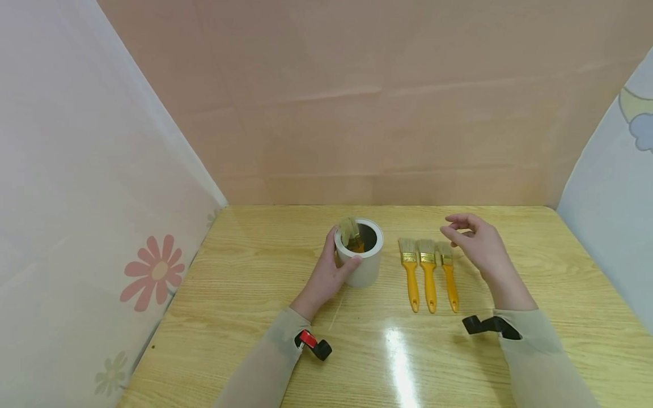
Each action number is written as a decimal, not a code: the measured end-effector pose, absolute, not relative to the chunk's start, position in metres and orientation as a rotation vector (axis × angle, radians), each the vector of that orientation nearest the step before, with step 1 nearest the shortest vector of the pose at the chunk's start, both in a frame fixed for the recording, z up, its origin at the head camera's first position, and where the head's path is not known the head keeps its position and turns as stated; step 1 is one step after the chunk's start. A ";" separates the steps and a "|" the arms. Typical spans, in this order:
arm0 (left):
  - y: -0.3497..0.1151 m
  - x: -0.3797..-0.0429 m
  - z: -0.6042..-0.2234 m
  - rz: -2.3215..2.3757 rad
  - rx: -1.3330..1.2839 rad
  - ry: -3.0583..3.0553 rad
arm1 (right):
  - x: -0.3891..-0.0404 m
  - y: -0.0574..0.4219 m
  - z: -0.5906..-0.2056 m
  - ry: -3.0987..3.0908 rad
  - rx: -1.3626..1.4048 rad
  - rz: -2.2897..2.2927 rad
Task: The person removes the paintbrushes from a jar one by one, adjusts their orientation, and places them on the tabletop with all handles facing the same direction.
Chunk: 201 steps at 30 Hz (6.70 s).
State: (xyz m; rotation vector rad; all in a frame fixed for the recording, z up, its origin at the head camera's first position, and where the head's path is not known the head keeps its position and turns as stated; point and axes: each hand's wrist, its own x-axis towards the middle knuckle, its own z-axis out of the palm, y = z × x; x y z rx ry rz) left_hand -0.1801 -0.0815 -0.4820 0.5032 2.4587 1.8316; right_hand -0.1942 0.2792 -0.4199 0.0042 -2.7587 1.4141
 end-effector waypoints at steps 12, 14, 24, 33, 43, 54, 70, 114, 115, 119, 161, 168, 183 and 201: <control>-0.081 -0.181 -0.483 1.850 0.545 2.452 | -0.183 0.244 -0.385 -2.694 0.123 1.469; -0.081 -0.181 -0.483 1.849 0.539 2.451 | -0.182 0.240 -0.382 -2.684 0.143 1.481; -0.082 -0.181 -0.483 1.837 0.505 2.457 | -0.180 0.224 -0.376 -2.667 0.189 1.507; -0.082 -0.179 -0.481 1.848 0.504 2.452 | -0.179 0.214 -0.374 -2.662 0.219 1.546; -0.084 -0.178 -0.482 1.838 0.493 2.454 | -0.179 0.201 -0.372 -2.618 0.285 1.612; -0.084 -0.177 -0.481 1.841 0.487 2.454 | -0.181 0.185 -0.370 -2.608 0.337 1.671; -0.084 -0.176 -0.479 1.819 0.489 2.465 | -0.188 0.160 -0.373 -2.582 0.390 1.744; -0.087 -0.176 -0.486 1.844 0.571 2.471 | -0.207 0.120 -0.402 -2.616 0.739 1.752; -0.087 -0.175 -0.485 1.844 0.566 2.474 | -0.207 0.120 -0.402 -2.616 0.734 1.752; -0.087 -0.175 -0.485 1.843 0.569 2.482 | -0.206 0.121 -0.401 -2.614 0.707 1.751; -0.087 -0.176 -0.485 1.847 0.587 2.474 | -0.195 0.135 -0.392 -2.706 0.625 1.589; -0.086 -0.177 -0.485 1.853 0.607 2.474 | -0.193 0.131 -0.394 -2.769 0.546 1.531; -0.087 -0.177 -0.485 1.855 0.593 2.479 | -0.194 0.122 -0.395 -2.790 0.481 1.501; -0.085 -0.178 -0.484 1.873 0.611 2.447 | -0.192 0.128 -0.391 -2.744 0.500 1.498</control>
